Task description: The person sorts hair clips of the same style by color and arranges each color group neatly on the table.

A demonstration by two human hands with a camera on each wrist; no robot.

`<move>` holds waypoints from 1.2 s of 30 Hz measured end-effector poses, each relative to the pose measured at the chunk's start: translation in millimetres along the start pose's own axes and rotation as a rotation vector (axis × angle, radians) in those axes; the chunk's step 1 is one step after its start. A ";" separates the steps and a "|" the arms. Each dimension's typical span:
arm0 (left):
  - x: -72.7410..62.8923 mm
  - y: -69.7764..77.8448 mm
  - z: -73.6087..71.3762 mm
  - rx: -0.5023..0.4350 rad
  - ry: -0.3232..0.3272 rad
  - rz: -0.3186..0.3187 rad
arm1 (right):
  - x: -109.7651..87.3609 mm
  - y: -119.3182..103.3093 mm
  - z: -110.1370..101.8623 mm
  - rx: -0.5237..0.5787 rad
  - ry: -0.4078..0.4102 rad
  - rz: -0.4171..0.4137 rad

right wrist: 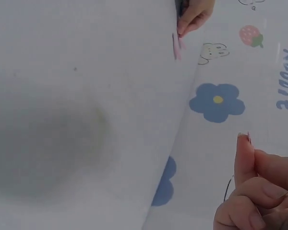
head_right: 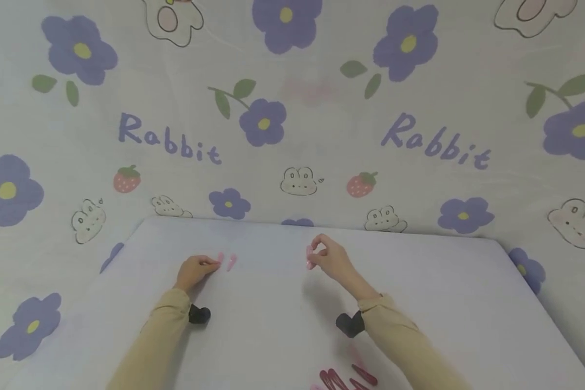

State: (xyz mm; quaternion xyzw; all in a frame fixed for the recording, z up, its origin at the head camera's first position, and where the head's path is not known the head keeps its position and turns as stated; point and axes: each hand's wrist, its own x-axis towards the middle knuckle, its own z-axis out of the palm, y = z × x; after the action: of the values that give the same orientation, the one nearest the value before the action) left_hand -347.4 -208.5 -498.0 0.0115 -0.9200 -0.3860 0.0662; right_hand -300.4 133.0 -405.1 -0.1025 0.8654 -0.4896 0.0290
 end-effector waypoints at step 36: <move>4.5 -5.1 -1.3 0.057 -0.037 0.004 | 109.4 82.3 94.1 0.069 0.109 0.011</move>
State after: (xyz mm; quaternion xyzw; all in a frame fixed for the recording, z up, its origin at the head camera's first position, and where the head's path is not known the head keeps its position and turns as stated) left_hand -351.8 -213.4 -500.2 0.0043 -0.9317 -0.3598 0.0497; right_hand -405.4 72.4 -518.7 -0.0698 0.8489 -0.5238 -0.0117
